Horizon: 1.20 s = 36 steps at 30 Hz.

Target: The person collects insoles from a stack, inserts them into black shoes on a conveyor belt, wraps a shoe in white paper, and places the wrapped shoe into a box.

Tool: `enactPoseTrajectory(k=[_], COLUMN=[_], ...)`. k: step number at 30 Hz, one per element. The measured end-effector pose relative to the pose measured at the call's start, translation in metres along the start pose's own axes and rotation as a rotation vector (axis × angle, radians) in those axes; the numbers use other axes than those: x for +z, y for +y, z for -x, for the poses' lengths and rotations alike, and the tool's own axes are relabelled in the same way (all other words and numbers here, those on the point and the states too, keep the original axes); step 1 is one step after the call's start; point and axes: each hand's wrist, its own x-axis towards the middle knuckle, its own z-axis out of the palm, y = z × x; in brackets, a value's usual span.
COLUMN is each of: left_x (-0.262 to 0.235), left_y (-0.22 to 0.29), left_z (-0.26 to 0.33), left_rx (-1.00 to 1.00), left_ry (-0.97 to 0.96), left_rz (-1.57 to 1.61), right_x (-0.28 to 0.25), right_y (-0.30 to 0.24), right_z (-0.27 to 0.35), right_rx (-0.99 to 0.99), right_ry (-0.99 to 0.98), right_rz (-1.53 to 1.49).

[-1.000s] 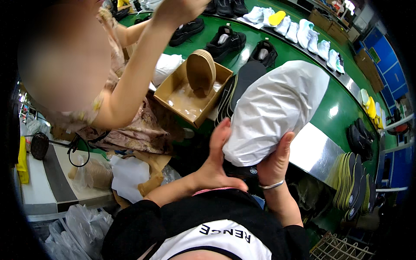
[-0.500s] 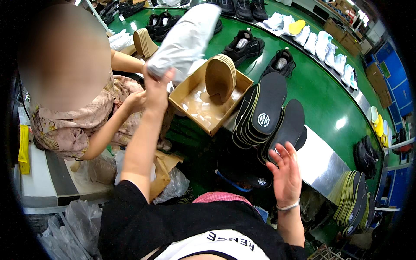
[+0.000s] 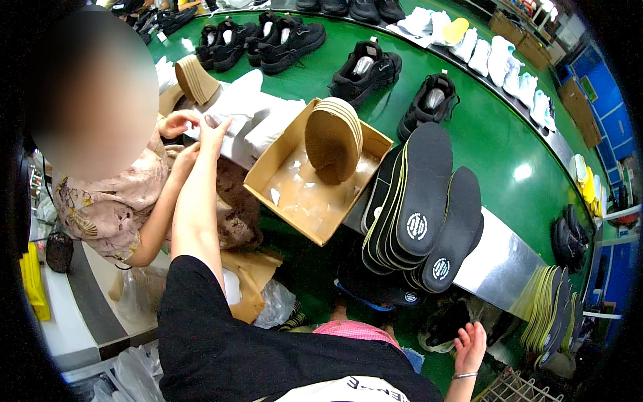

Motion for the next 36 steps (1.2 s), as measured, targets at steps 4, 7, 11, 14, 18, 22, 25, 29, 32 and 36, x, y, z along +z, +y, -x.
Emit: enactPoseTrajectory(k=[4, 7, 11, 14, 18, 22, 25, 29, 32, 36], left_x=[0.005, 0.008, 0.009, 0.003, -0.006, -0.037, -0.052, -0.018, -0.010, -0.001], left_y=[-0.047, -0.056, -0.034, -0.028, -0.021, 0.025, 0.074, 0.142, 0.158, 0.172], left_z=[0.015, 0.029, 0.036, 0.035, 0.037, 0.049, 0.079, 0.133, 0.184, 0.224], left_rx=[-0.088, -0.132, -0.151, -0.159, -0.125, -0.257, -0.435, -0.551, -0.669, -0.705], left_ry=[-0.090, -0.105, -0.060, -0.082, -0.088, -0.021, -0.302, -0.685, -0.663, -0.709], left_rz=[-0.089, -0.120, -0.023, 0.003, 0.150, 0.545, 0.966, 1.347, 1.590, 1.793], right_x=[-0.043, -0.064, -0.076, -0.077, -0.075, -0.053, 0.013, 0.136, 0.258, 0.340], right_y=[0.030, 0.039, 0.065, 0.072, 0.067, -0.010, -0.092, -0.164, -0.175, -0.145], right_z=[-0.010, -0.015, -0.026, -0.034, -0.051, -0.068, -0.066, -0.043, -0.015, -0.004], right_rx=[0.131, 0.240, 0.359, 0.393, 0.297, -0.100, -0.470, -0.650, -0.624, -0.460], right_ry=[0.120, 0.169, 0.140, 0.099, 0.101, 0.170, -0.001, -0.558, -0.991, -1.163], right_rz=[0.126, 0.270, 0.371, 0.422, 0.427, 0.195, 0.178, 0.096, 0.059, 0.179])
